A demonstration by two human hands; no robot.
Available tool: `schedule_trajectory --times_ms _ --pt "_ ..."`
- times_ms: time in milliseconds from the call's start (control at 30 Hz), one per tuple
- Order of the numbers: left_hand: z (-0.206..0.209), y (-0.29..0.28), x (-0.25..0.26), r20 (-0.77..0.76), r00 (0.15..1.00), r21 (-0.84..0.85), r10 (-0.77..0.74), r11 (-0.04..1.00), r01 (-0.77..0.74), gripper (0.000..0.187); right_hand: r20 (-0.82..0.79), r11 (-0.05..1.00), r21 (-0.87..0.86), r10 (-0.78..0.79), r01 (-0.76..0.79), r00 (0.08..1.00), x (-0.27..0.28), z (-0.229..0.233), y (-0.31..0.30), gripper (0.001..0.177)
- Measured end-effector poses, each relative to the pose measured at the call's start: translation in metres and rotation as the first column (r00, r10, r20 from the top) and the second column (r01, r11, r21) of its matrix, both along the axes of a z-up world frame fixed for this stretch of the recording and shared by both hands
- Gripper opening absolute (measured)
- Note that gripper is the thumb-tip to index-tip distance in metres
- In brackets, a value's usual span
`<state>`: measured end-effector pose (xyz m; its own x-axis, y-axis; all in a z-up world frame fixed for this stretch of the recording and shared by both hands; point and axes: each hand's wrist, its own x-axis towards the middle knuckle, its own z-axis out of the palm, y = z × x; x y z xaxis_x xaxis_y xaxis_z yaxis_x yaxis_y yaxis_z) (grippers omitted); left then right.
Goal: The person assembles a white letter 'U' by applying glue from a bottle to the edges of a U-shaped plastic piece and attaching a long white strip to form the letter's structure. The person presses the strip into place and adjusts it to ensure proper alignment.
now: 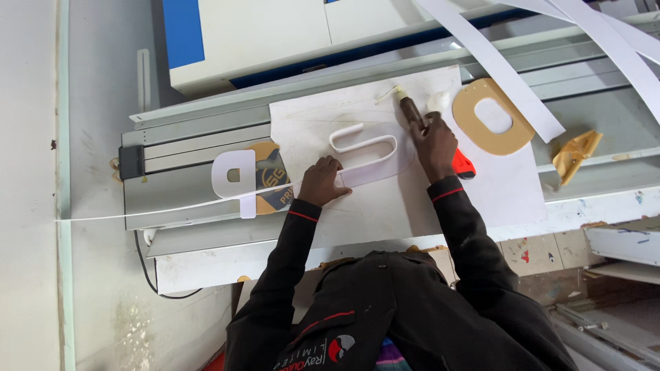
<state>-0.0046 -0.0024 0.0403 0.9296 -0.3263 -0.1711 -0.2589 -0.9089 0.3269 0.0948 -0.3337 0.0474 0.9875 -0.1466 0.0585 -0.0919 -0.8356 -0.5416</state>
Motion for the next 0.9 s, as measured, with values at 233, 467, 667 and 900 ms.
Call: schedule_trajectory --times_ms 233,467,667,900 --pt "0.001 0.001 0.001 -0.012 1.0 -0.047 0.018 0.999 -0.019 0.055 0.167 0.983 0.1 0.136 -0.154 0.977 -0.047 0.033 0.009 0.018" --pt "-0.019 0.01 0.013 0.1 0.987 -0.02 -0.129 0.991 0.132 0.057 0.152 0.954 0.248 0.133 -0.168 0.979 -0.102 -0.006 0.016 0.07" --pt "-0.017 0.011 0.032 0.138 0.952 -0.027 -0.271 0.96 0.278 0.054 0.158 0.923 0.382 -0.023 -0.04 0.987 -0.145 -0.003 0.016 0.067" --pt "-0.02 0.014 0.065 0.075 0.872 -0.02 -0.484 0.873 0.487 0.055 -0.011 0.939 0.341 0.044 -0.037 0.999 -0.205 0.027 0.017 0.069"
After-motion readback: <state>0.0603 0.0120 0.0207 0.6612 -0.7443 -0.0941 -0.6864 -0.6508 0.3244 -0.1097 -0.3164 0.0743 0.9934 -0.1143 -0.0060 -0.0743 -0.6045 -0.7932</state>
